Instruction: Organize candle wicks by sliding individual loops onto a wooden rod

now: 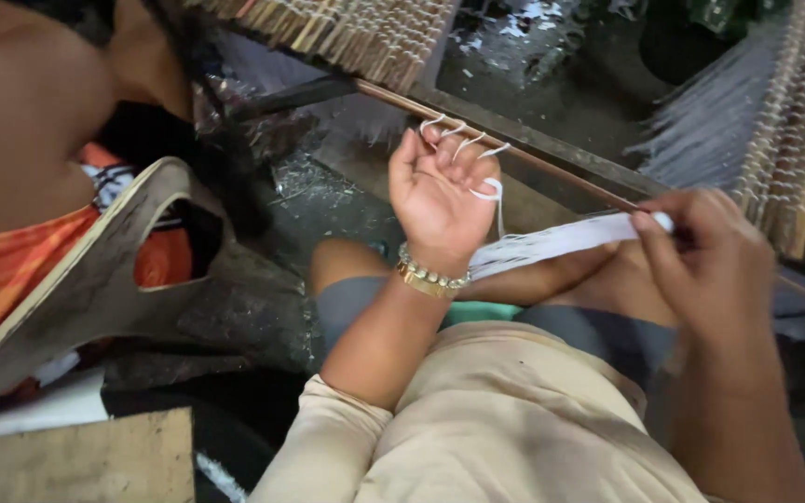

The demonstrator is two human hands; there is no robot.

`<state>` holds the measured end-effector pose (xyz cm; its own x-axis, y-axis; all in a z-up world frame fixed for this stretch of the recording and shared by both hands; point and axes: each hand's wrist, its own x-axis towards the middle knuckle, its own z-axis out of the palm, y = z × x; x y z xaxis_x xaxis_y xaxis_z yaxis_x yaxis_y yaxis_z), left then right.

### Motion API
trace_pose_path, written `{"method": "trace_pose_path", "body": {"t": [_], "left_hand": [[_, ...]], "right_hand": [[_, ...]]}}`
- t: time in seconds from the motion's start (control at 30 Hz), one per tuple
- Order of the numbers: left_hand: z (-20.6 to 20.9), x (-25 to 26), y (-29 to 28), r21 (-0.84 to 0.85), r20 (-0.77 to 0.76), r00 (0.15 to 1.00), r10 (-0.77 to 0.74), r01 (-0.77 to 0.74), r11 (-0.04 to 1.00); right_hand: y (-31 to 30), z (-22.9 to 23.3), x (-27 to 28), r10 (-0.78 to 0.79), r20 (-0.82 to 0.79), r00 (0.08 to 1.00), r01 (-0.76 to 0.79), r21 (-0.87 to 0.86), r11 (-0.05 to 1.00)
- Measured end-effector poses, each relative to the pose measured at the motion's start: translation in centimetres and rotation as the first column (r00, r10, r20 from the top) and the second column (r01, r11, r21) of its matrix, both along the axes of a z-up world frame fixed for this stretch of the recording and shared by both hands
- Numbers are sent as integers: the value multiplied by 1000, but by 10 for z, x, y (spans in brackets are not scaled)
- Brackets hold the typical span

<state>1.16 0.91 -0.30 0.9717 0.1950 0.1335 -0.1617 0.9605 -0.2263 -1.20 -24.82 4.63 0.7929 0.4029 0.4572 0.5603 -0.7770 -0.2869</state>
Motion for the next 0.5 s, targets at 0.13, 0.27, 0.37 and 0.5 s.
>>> {"method": "trace_pose_path", "body": {"t": [0.13, 0.27, 0.37, 0.5], "left_hand": [[-7, 4, 0, 17, -21, 999, 43, -43, 999], [-3, -5, -21, 63, -19, 999, -38, 39, 997], [3, -3, -16, 59, 71, 997, 7, -11, 998], [-8, 4, -3, 25, 125, 992, -34, 32, 999]], "right_hand": [[-13, 6, -3, -33, -184, 982, 48, 81, 996], [-20, 0, 0, -108, -174, 979, 124, 82, 989], [-27, -6, 7, -72, -21, 997, 72, 14, 997], [-31, 1, 9, -106, -52, 993, 104, -31, 994]]}}
